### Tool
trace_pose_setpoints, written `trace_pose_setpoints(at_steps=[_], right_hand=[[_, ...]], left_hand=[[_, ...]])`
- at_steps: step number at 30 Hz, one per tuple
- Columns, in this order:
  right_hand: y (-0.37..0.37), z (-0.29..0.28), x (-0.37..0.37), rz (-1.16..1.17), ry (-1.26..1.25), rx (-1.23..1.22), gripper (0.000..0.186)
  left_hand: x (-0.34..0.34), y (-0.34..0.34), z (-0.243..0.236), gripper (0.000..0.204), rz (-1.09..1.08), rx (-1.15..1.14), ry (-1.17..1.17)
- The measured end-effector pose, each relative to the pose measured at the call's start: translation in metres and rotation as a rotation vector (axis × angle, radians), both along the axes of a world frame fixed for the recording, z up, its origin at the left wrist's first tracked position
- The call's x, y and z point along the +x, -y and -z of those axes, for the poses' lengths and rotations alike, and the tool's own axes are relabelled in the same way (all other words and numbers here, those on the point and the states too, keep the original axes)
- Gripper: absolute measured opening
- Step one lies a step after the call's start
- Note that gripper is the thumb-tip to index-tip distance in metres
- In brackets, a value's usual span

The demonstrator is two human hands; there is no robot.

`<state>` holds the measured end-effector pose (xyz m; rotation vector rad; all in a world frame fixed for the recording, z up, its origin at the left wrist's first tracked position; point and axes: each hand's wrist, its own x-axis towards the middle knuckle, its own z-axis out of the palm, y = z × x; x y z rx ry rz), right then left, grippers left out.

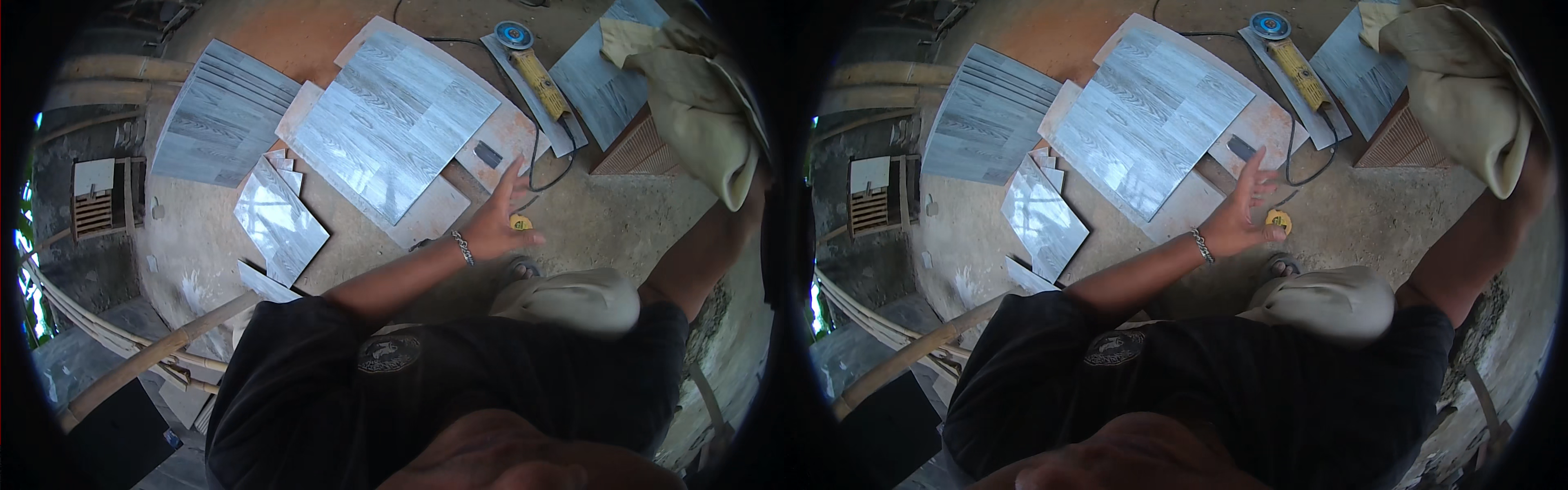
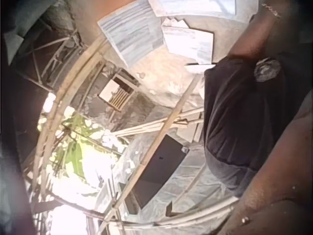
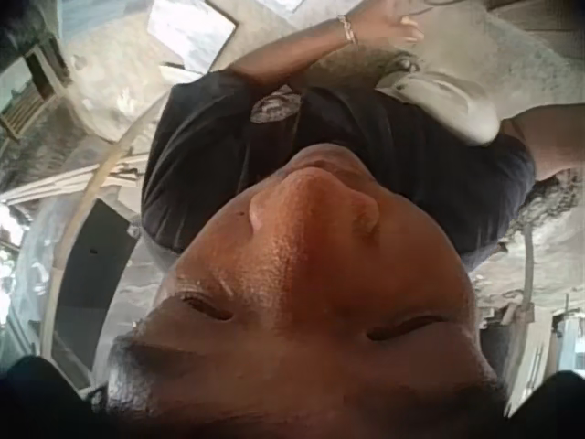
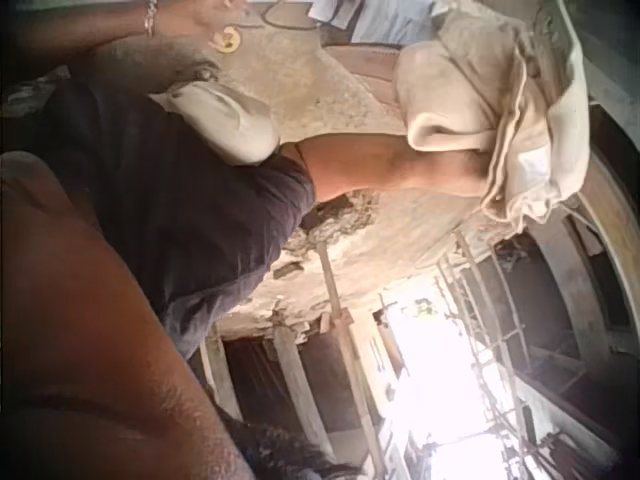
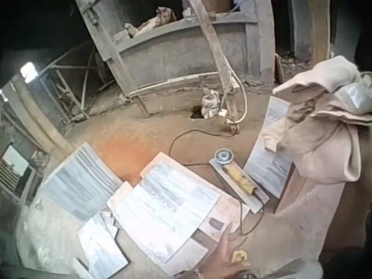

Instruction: Measuring and marking floor tiles for cutting in a renovation site.

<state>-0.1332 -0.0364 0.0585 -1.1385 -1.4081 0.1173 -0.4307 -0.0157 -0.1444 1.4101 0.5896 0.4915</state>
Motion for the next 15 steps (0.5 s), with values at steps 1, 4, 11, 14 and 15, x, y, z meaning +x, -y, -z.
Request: trace_pose_setpoints(at_steps=[1, 4, 11, 14, 15], right_hand=[[-0.006, 0.016, -0.027, -0.040, -0.096, -0.127, 0.043], [-0.026, 0.062, -0.096, -0.165, -0.157, -0.463, 0.048], [-0.051, 0.090, -0.098, -0.438, 0.266, -1.193, 0.053], [-0.044, 0.103, -0.081, -0.424, 0.235, -1.180, 0.052], [-0.041, 0.110, -0.077, -0.385, 0.226, -1.172, 0.052]], left_hand=[[0.009, -0.011, -0.018, 0.117, -0.108, 0.014, 0.123], [0.021, -0.042, -0.058, 0.121, -0.028, -0.327, 0.547], [-0.079, -0.183, -0.049, 0.059, -0.670, 0.662, -0.266], [-0.134, -0.235, -0.007, 0.070, -0.376, 0.434, -1.102], [-0.139, -0.218, 0.020, 0.073, -0.264, 0.494, -1.097]])
